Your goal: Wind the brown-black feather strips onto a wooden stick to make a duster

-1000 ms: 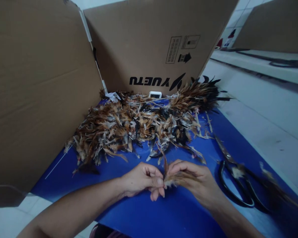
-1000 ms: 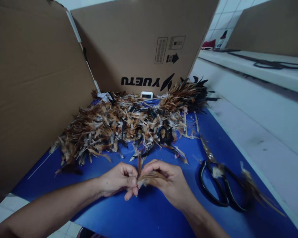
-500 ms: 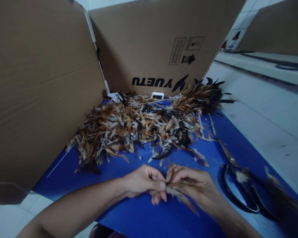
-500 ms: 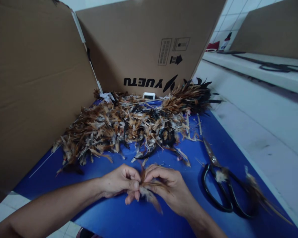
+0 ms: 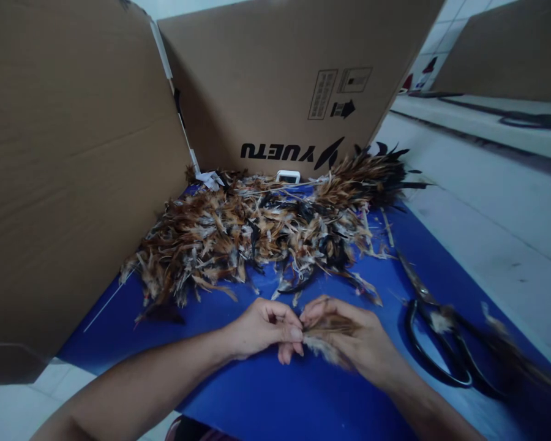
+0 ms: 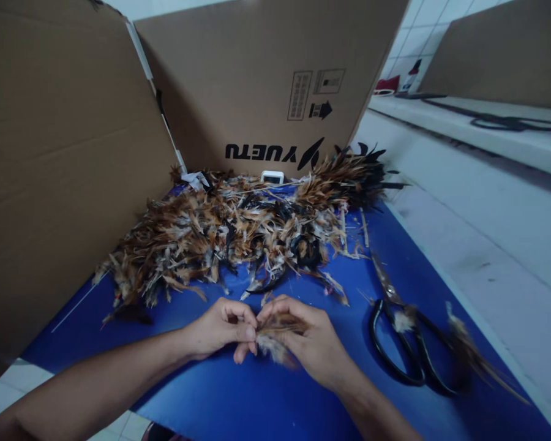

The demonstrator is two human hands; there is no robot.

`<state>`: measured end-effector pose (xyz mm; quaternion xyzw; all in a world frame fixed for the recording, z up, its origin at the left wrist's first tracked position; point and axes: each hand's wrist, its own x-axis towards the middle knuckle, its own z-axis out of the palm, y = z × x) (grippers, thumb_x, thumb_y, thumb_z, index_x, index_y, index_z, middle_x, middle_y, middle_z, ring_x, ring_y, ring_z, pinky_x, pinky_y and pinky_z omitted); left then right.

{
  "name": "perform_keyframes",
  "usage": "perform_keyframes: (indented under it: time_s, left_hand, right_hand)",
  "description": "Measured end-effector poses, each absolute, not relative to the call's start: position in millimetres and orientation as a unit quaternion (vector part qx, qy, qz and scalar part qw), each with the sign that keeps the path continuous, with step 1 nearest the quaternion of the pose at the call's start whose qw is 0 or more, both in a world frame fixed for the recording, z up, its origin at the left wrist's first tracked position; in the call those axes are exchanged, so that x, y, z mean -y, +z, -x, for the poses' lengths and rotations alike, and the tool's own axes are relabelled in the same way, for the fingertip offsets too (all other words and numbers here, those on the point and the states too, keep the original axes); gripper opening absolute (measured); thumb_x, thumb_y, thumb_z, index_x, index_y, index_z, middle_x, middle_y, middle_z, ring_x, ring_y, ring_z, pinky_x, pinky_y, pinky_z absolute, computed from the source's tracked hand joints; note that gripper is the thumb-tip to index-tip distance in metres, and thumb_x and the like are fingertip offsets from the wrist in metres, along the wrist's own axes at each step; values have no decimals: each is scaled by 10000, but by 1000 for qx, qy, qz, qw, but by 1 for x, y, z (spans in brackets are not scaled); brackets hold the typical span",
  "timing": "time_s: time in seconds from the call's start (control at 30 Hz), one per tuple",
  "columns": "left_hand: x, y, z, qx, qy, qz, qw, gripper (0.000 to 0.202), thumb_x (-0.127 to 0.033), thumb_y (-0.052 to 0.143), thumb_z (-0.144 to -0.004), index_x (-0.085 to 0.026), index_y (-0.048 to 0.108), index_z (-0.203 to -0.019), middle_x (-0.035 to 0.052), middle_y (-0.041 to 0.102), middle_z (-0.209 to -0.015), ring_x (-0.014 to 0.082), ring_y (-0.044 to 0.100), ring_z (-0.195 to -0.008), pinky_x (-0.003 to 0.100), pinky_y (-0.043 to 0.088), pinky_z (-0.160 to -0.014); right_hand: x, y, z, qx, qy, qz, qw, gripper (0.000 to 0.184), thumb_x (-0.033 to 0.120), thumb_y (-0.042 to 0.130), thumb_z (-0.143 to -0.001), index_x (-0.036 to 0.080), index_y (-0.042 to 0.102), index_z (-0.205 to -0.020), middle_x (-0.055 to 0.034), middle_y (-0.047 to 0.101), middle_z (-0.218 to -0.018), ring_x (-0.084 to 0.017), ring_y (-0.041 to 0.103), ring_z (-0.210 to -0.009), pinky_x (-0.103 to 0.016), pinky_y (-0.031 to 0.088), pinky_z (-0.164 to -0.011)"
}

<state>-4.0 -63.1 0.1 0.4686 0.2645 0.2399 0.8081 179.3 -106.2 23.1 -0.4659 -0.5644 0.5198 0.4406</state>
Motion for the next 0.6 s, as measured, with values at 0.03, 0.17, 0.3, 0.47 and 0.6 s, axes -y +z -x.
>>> perform_keyframes:
  time_s: [0.03,0.17,0.3,0.47,0.6]
  left_hand:
    - [63,0,4,-271,261,-483,790,340,-402,741,-637,-100,595,-694,41,648,-590,80,539,-405,188,424,-421]
    - [60,-1,4,-298,322,-521,732,301,-391,699,-693,-105,605,-683,32,635,-575,71,524,-407,192,415,-441]
    - [57,2,5,-328,365,-540,684,290,-391,670,-725,-112,602,-682,18,618,-563,66,509,-410,197,409,-455]
    - [53,7,6,-357,412,-537,644,292,-400,646,-748,-123,575,-689,3,605,-582,65,509,-429,200,416,-468]
    - [50,9,6,-360,427,-530,638,291,-395,640,-754,-123,560,-686,-5,594,-591,53,489,-420,195,411,-458]
  right_hand:
    - [105,22,-179,555,520,480,437,173,339,694,-722,188,665,-801,-52,667,-828,-180,643,-752,-293,535,-689]
    - [100,21,-181,567,503,502,416,218,381,691,-709,182,674,-796,-59,692,-826,-188,653,-748,-310,536,-720]
    - [96,18,-197,563,398,585,428,239,409,666,-715,199,663,-829,-49,694,-803,-193,644,-736,-317,528,-695]
    - [94,14,-220,662,241,648,289,195,397,570,-786,224,659,-791,-33,643,-730,-165,575,-631,-288,463,-571]
    - [97,13,-219,726,192,631,195,105,320,590,-766,223,625,-747,-31,623,-795,-197,569,-775,-337,438,-711]
